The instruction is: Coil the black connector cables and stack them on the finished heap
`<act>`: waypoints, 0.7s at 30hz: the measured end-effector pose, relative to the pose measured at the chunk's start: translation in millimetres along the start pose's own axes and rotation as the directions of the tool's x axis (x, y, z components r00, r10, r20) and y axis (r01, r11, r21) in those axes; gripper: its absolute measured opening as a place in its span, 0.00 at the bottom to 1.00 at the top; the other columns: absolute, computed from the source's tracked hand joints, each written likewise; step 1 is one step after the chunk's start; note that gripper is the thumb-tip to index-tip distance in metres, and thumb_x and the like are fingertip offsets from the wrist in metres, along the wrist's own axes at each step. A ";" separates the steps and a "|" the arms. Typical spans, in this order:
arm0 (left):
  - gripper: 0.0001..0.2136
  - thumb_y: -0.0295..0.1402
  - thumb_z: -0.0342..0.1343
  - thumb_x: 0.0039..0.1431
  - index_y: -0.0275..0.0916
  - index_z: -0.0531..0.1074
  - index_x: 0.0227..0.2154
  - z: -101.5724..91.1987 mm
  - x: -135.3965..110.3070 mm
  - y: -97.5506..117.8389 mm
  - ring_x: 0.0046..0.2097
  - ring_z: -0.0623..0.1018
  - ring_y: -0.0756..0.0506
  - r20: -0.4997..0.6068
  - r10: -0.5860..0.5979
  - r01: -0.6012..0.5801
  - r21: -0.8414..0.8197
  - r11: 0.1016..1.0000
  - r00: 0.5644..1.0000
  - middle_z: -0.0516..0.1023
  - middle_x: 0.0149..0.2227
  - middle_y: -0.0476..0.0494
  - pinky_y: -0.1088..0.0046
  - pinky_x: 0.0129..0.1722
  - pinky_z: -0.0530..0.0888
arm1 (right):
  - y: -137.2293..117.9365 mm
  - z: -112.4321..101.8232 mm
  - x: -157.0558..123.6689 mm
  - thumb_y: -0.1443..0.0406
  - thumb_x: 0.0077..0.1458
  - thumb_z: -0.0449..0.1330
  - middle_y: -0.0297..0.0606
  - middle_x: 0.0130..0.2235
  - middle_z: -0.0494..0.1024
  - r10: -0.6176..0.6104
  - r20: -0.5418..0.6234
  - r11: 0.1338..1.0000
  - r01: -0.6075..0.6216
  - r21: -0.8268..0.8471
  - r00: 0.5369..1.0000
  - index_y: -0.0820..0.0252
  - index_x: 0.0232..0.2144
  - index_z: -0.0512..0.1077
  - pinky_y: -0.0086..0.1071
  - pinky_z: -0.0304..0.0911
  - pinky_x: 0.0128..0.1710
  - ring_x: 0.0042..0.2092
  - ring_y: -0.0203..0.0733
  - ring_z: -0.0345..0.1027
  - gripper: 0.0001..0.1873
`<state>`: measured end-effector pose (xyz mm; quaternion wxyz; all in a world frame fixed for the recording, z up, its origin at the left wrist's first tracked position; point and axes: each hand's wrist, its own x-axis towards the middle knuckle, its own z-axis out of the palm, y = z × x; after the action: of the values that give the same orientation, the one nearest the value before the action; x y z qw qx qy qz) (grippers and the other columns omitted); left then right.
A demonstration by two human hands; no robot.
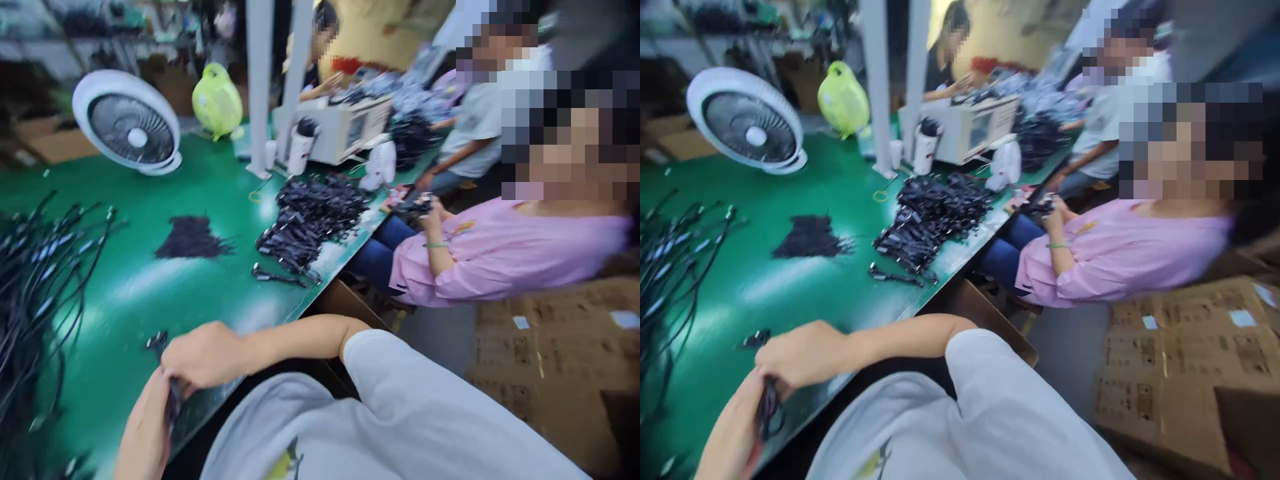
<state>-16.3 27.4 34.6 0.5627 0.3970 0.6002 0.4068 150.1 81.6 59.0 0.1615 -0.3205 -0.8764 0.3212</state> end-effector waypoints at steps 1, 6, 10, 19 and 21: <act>0.17 0.50 0.61 0.52 0.40 0.76 0.35 5.8 -3.7 0.4 0.40 0.78 0.42 -0.046 0.013 -0.012 0.011 1.000 0.999 0.80 0.34 0.48 0.65 0.47 0.74 | -0.1 1.9 -1.4 0.65 0.59 0.56 0.33 0.31 0.72 0.023 -0.013 0.995 -0.021 0.095 1.000 0.60 0.24 0.64 0.27 0.55 0.33 0.37 0.36 0.66 0.11; 0.13 0.41 0.58 0.57 0.39 0.77 0.40 19.8 0.7 2.2 0.54 0.72 0.40 -0.079 0.335 -0.303 0.275 0.913 0.939 0.76 0.48 0.41 0.62 0.60 0.64 | 17.5 18.1 -1.2 0.62 0.59 0.53 0.25 0.22 0.58 0.326 0.130 0.421 -0.267 0.867 0.936 0.60 0.25 0.62 0.25 0.48 0.25 0.22 0.28 0.47 0.11; 0.15 0.40 0.55 0.61 0.39 0.76 0.46 23.2 0.0 -3.9 0.57 0.72 0.41 -0.046 0.268 -0.262 0.107 0.959 0.962 0.76 0.53 0.39 0.64 0.61 0.63 | 22.4 26.4 -4.7 0.56 0.56 0.55 0.20 0.19 0.46 0.261 0.386 0.078 -0.418 0.905 0.885 0.59 0.25 0.59 0.26 0.36 0.20 0.19 0.27 0.32 0.15; 0.14 0.43 0.63 0.55 0.37 0.76 0.36 26.1 5.2 2.8 0.47 0.77 0.43 0.049 0.001 0.022 -0.473 0.881 0.999 0.79 0.44 0.40 0.65 0.52 0.72 | 18.5 17.3 -16.7 0.58 0.66 0.49 0.40 0.38 0.75 0.151 -0.291 0.973 -0.089 0.215 0.945 0.60 0.35 0.72 0.31 0.58 0.40 0.39 0.38 0.67 0.16; 0.14 0.43 0.64 0.54 0.37 0.74 0.34 25.4 7.3 6.1 0.43 0.77 0.46 0.040 -0.009 0.028 -0.508 0.861 0.999 0.78 0.37 0.44 0.67 0.50 0.73 | 16.6 12.6 -21.4 0.56 0.66 0.50 0.40 0.36 0.73 0.140 -0.361 0.986 -0.096 0.138 0.922 0.60 0.35 0.71 0.30 0.58 0.37 0.36 0.37 0.66 0.16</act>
<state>8.8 37.4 36.9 0.6619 0.2362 0.4655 0.5380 167.4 71.4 37.0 0.3225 -0.4174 -0.7888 0.3154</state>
